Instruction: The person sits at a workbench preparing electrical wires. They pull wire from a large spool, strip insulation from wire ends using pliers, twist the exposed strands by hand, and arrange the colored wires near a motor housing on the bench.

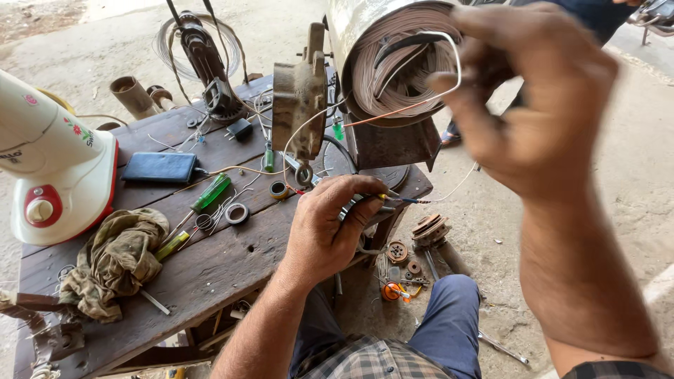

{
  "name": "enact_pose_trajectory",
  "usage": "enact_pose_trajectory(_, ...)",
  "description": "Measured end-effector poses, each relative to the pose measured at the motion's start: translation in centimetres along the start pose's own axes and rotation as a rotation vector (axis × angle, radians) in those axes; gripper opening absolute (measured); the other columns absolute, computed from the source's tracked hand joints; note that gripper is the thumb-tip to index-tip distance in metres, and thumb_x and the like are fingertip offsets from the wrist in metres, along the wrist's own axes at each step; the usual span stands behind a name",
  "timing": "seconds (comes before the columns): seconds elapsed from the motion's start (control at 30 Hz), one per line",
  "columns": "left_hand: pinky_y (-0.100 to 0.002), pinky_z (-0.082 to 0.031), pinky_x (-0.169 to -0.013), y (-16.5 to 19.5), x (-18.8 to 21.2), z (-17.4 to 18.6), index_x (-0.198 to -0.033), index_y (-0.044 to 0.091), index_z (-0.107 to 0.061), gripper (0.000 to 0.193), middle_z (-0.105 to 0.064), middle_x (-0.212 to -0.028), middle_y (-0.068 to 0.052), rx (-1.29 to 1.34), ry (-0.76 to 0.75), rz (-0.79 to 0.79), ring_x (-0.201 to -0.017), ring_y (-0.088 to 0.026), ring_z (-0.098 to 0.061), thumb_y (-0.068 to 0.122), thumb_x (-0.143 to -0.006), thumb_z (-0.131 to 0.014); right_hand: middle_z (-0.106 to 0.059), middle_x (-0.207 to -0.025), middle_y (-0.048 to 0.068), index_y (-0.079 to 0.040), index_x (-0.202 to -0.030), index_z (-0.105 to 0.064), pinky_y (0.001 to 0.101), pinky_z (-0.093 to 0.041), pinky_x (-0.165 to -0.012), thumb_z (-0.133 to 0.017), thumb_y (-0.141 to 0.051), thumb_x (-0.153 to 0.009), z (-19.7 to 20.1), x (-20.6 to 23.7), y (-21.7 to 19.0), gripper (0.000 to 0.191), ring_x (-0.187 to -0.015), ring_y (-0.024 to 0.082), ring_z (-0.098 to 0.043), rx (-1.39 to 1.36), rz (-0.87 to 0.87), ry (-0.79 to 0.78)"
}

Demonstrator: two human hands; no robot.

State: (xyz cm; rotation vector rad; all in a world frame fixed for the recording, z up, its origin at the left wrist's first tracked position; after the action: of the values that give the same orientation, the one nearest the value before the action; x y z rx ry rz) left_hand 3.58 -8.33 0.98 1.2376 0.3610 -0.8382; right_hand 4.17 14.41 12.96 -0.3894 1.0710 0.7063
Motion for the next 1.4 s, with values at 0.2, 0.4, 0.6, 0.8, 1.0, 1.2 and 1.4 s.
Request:
enact_pose_trajectory(0.2,-0.036,-0.059,-0.088,-0.1,0.4,-0.1,-0.111,0.005,-0.071,0.016,-0.077,-0.105,-0.01,0.022,0.019,0.001,-0.101,-0.026,-0.076,0.007,-0.095,-0.072,-0.073,-0.108,0.011,-0.001,-0.12,-0.07,0.033,-0.061,-0.09,-0.071,-0.013,-0.11,-2.5,0.7,0.2,0.016,-0.101,0.022,-0.073,0.244,0.123,-0.012)
enact_pose_trajectory(0.4,-0.034,-0.058,-0.085,-0.2,0.7,-0.5,-0.112,0.004,-0.071,0.016,-0.076,-0.102,-0.009,0.059,0.036,0.01,-0.096,-0.023,-0.075,0.006,-0.096,-0.072,-0.074,-0.102,0.012,-0.001,-0.117,-0.074,0.0302,-0.062,-0.076,-0.075,-0.017,-0.113,-3.3,3.3,-1.4,0.016,-0.091,0.02,-0.074,0.295,0.078,0.044)
enact_pose_trajectory(0.6,-0.031,-0.058,-0.082,0.0,0.2,-0.2,-0.11,0.004,-0.071,0.012,-0.076,-0.098,-0.009,0.168,0.031,0.054,-0.091,-0.02,-0.074,0.006,-0.097,-0.069,-0.074,-0.095,0.012,-0.001,-0.107,-0.074,0.0288,-0.059,-0.068,-0.077,-0.01,-0.102,-1.8,8.0,-6.6,0.011,-0.08,0.018,-0.072,0.15,-0.1,0.082)
enact_pose_trajectory(0.8,-0.034,-0.056,-0.083,0.2,-1.3,0.5,-0.106,0.005,-0.073,0.013,-0.076,-0.097,-0.008,0.053,-0.046,-0.021,-0.092,-0.022,-0.074,0.007,-0.093,-0.074,-0.073,-0.1,0.017,0.003,-0.105,-0.068,0.0262,-0.059,-0.066,-0.076,0.001,-0.098,-1.3,10.4,-9.5,0.011,-0.08,0.019,-0.074,-0.022,-0.359,0.217)
enact_pose_trajectory(1.0,-0.036,-0.055,-0.087,0.1,-2.0,0.4,-0.105,0.006,-0.073,0.016,-0.075,-0.098,-0.007,0.041,-0.091,-0.12,-0.095,-0.025,-0.07,0.009,-0.091,-0.079,-0.072,-0.114,0.019,0.005,-0.11,-0.061,0.0266,-0.067,-0.077,-0.062,0.007,-0.102,-5.8,13.6,-8.5,0.008,-0.097,0.018,-0.077,-0.645,-0.598,0.415)
enact_pose_trajectory(1.2,-0.033,-0.057,-0.079,-0.4,-2.3,0.4,-0.107,0.007,-0.075,0.016,-0.075,-0.095,-0.008,0.142,-0.21,-0.007,-0.089,-0.021,-0.072,0.011,-0.092,-0.079,-0.069,-0.123,0.021,0.002,-0.107,-0.057,0.0275,-0.062,-0.092,-0.068,0.004,-0.101,-8.1,15.6,-8.0,0.013,-0.107,0.018,-0.073,-0.595,-0.65,0.394)
enact_pose_trajectory(1.4,-0.031,-0.061,-0.082,-0.1,-4.3,0.4,-0.11,0.006,-0.075,0.019,-0.08,-0.097,-0.007,0.148,-0.386,0.217,-0.092,-0.015,-0.077,0.008,-0.092,-0.074,-0.07,-0.116,0.016,-0.002,-0.1,-0.064,0.0269,-0.06,-0.083,-0.082,-0.001,-0.093,-7.6,15.1,-8.0,0.019,-0.104,0.021,-0.073,-0.195,-0.467,0.306)
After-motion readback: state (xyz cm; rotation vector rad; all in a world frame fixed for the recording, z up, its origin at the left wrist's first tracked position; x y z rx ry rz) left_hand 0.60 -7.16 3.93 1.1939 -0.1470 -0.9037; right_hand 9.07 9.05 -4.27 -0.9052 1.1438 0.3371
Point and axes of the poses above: each hand's wrist, its own x-axis away from the middle knuckle, its own z-axis out of the back of the hand, y = z × x, the point moved 1 cm from there along -x, towards the middle knuckle
